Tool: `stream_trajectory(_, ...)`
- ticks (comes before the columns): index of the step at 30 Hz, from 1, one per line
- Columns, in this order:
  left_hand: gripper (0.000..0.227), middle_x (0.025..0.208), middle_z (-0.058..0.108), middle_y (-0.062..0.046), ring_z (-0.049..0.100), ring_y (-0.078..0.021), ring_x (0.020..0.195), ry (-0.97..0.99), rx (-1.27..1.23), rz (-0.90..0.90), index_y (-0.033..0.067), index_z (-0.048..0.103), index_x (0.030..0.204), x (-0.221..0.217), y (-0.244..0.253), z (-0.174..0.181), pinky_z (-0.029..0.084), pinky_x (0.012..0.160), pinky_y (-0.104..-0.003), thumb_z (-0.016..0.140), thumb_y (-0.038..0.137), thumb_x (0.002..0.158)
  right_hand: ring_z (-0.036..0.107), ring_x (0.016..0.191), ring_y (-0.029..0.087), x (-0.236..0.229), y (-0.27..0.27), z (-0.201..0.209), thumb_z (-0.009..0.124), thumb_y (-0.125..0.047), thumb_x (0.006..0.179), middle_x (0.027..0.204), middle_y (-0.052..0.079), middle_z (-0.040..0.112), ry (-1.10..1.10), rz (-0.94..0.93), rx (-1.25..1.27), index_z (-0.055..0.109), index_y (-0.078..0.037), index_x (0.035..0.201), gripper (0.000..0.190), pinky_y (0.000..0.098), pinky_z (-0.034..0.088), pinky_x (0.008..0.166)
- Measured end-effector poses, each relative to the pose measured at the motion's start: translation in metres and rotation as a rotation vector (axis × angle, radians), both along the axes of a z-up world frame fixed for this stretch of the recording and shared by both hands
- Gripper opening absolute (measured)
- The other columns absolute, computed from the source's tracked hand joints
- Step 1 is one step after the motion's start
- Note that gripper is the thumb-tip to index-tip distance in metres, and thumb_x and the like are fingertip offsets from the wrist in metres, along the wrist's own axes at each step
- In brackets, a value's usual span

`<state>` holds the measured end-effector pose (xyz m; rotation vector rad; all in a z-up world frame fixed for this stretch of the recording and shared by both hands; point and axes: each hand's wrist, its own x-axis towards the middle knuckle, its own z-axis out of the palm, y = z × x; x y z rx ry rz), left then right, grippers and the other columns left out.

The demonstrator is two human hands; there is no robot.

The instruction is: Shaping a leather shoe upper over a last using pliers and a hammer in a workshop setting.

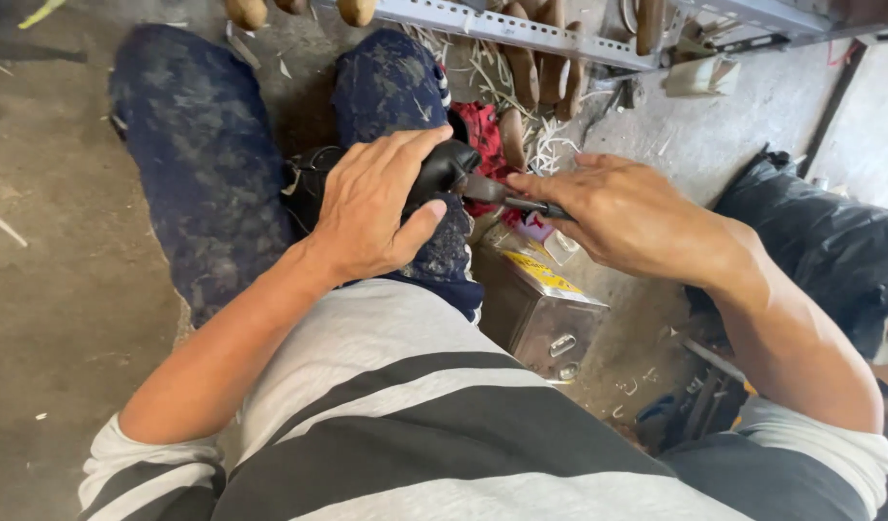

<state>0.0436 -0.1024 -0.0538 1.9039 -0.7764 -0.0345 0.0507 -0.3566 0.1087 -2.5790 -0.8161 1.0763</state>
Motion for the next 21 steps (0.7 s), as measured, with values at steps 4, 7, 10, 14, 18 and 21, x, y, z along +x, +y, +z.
stream_trajectory(4,0.056,0.140,0.064,-0.018,0.064,-0.0358,0.114,0.056,0.084,-0.038,0.0021,0.048,0.147,0.003,0.003,0.013,0.045,0.090,-0.047,0.050,0.026,0.095,0.063,0.119,0.034,-0.020,-0.009,-0.023,0.053,0.000,0.090,0.143,0.017,0.059,-0.124,0.126,-0.104,0.050,-0.003,0.150,0.060,0.0551,0.038,0.112)
stream_trajectory(7,0.058,0.135,0.063,-0.022,0.065,-0.0385,0.112,0.219,0.136,-0.075,0.0064,0.039,0.150,0.018,0.021,0.006,0.050,0.088,-0.056,0.047,0.028,0.096,0.043,0.143,0.049,-0.028,0.014,-0.056,0.059,-0.014,0.100,0.158,0.033,0.038,-0.029,-0.035,0.145,0.052,-0.001,0.126,0.029,0.0587,0.037,0.116)
stream_trajectory(10,0.053,0.141,0.060,-0.023,0.058,-0.0395,0.130,0.354,-0.132,-0.018,0.0004,0.047,0.145,0.043,0.047,-0.004,0.042,0.106,-0.049,0.046,0.020,0.095,0.027,0.156,0.042,-0.041,0.042,-0.121,0.037,-0.031,0.112,0.166,0.029,0.026,0.073,-0.316,0.564,0.052,-0.012,0.104,0.026,0.0520,0.024,0.129)
stream_trajectory(14,0.050,0.141,0.060,-0.016,0.058,-0.0288,0.130,0.448,-0.232,-0.057,0.0039,0.045,0.146,0.044,0.067,-0.010,0.043,0.111,-0.042,0.052,0.016,0.098,0.053,0.131,0.033,-0.067,0.069,-0.124,0.042,-0.016,0.112,0.125,0.017,0.063,-0.082,-0.486,0.752,0.046,-0.006,0.112,0.010,0.0468,0.036,0.116)
stream_trajectory(18,0.055,0.150,0.058,-0.014,0.059,-0.0287,0.136,0.383,-0.181,-0.083,0.0077,0.045,0.153,0.039,0.063,-0.012,0.044,0.113,-0.041,0.059,0.025,0.102,0.063,0.080,0.023,-0.083,0.062,-0.096,0.053,-0.015,0.107,0.093,0.001,0.029,0.557,-0.933,0.992,0.019,-0.004,0.159,0.063,0.0306,0.058,0.063)
stream_trajectory(21,0.054,0.139,0.066,-0.013,0.065,-0.0352,0.120,0.332,-0.038,-0.022,0.0122,0.046,0.150,0.031,0.048,-0.012,0.048,0.098,-0.046,0.051,0.036,0.101,0.070,0.072,0.012,-0.082,0.052,-0.095,0.050,-0.042,0.102,0.083,0.003,0.073,0.355,-0.802,0.195,0.066,-0.015,0.134,0.045,0.0258,0.054,0.072)
